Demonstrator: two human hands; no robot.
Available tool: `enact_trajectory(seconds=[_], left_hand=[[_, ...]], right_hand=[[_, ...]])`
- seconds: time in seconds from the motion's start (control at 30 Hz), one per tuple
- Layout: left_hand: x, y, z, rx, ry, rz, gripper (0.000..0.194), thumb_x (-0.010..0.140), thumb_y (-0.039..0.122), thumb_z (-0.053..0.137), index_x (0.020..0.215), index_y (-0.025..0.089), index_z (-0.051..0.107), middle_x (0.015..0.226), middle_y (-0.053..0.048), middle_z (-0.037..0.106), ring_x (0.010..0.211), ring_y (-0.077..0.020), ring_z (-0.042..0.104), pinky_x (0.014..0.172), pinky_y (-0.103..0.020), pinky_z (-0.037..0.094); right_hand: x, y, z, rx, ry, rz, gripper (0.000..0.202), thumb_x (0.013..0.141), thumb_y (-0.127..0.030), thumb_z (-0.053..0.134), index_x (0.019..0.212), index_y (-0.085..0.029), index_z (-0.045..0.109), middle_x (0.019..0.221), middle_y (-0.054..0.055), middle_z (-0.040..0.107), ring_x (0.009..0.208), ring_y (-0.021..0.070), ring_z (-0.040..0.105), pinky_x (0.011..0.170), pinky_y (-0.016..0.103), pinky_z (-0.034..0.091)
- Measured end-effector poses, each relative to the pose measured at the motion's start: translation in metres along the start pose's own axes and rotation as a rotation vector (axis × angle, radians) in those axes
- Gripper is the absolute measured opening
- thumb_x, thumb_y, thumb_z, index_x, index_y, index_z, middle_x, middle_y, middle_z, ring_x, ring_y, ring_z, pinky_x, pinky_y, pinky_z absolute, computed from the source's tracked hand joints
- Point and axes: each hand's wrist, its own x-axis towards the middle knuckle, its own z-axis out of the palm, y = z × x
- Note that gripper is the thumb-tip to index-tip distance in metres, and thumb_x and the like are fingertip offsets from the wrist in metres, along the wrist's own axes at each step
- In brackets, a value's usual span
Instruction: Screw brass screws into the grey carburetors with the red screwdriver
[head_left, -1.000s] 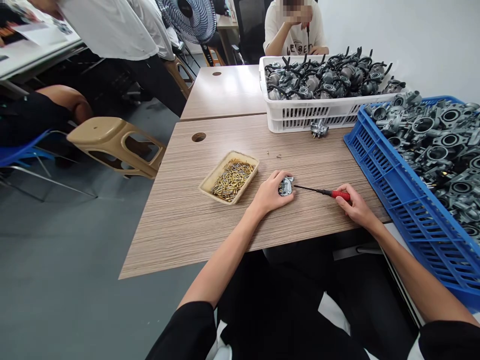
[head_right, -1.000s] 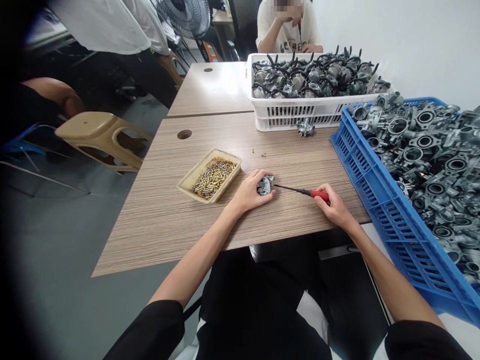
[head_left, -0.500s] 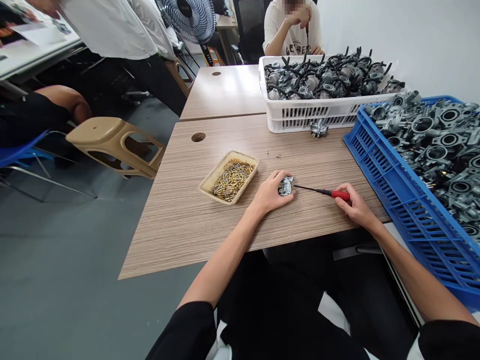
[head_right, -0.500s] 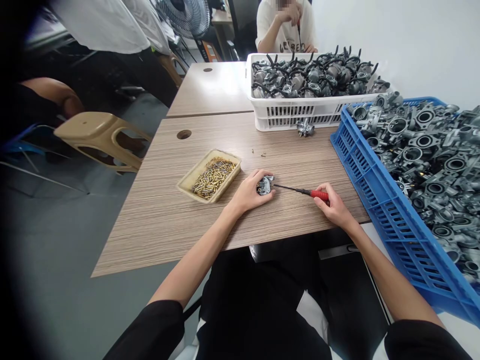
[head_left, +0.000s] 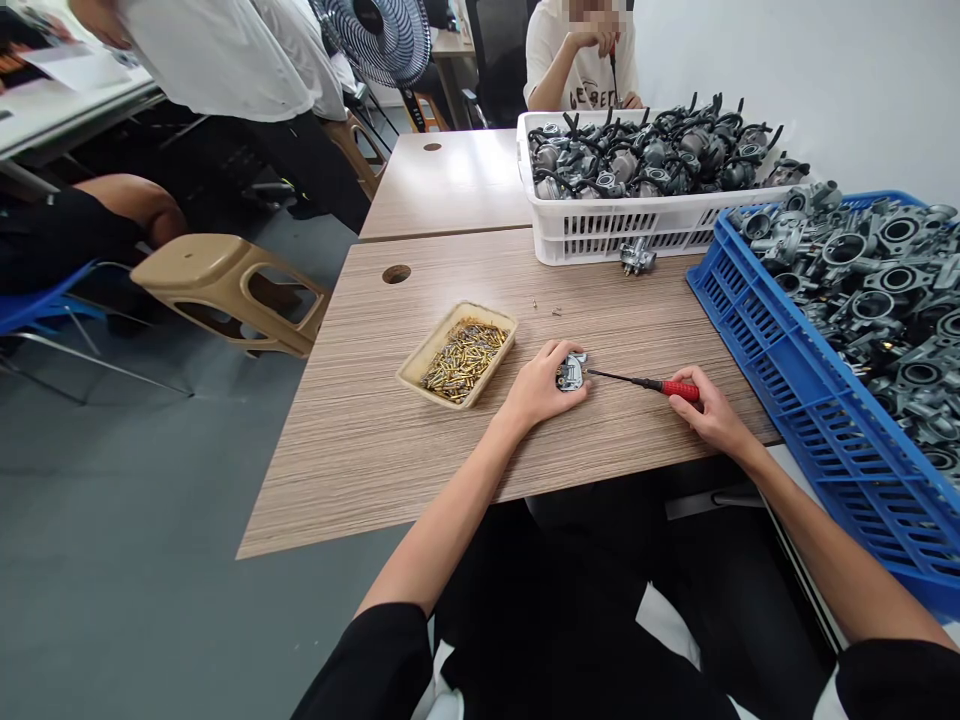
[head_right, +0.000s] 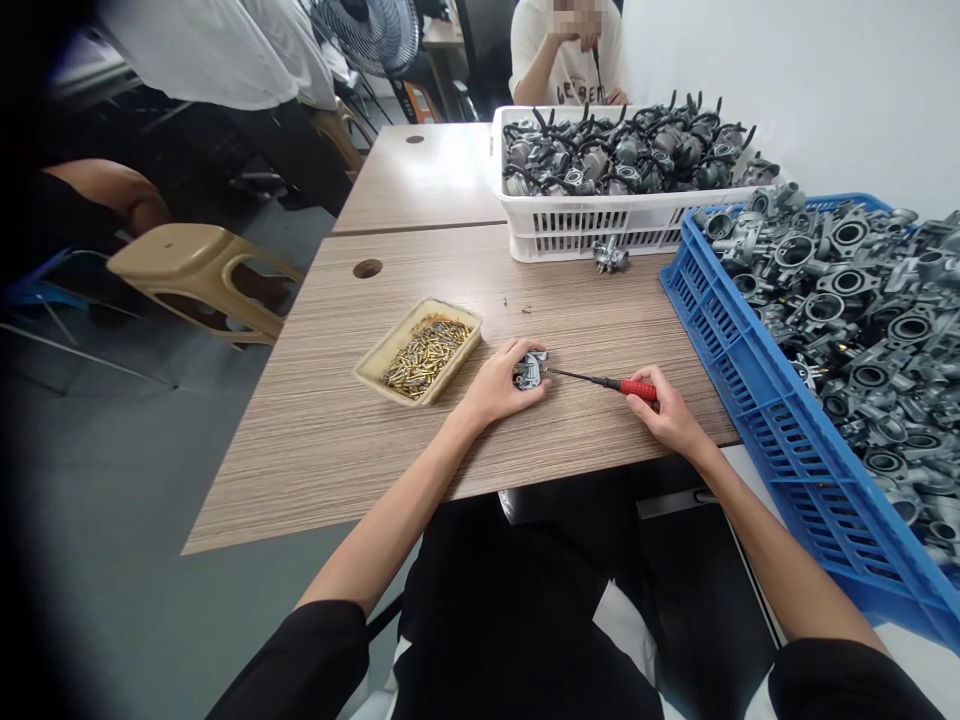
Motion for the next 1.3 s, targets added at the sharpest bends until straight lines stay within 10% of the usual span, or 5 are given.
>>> enact_trajectory(seconds=[1.3], left_hand=[[-0.0001,-0.0008,0.0004,0.009,0.009,0.005,0.043,0.086,0.041,0.071,0.126,0.026,0.062,0.130,-0.006,0.068,0.120,-0.0289,0.068,0.107,-0.042,0.056]], right_hand=[[0.0018,-0.0056,-0.0012,-0.056,-0.006,-0.051,0.035,0.098,-0.059,0.059,0.097,-0.024,0.059,0.068,-0.003,0.047,0.060,0.0162,0.047,0.056,0.030,0.038]])
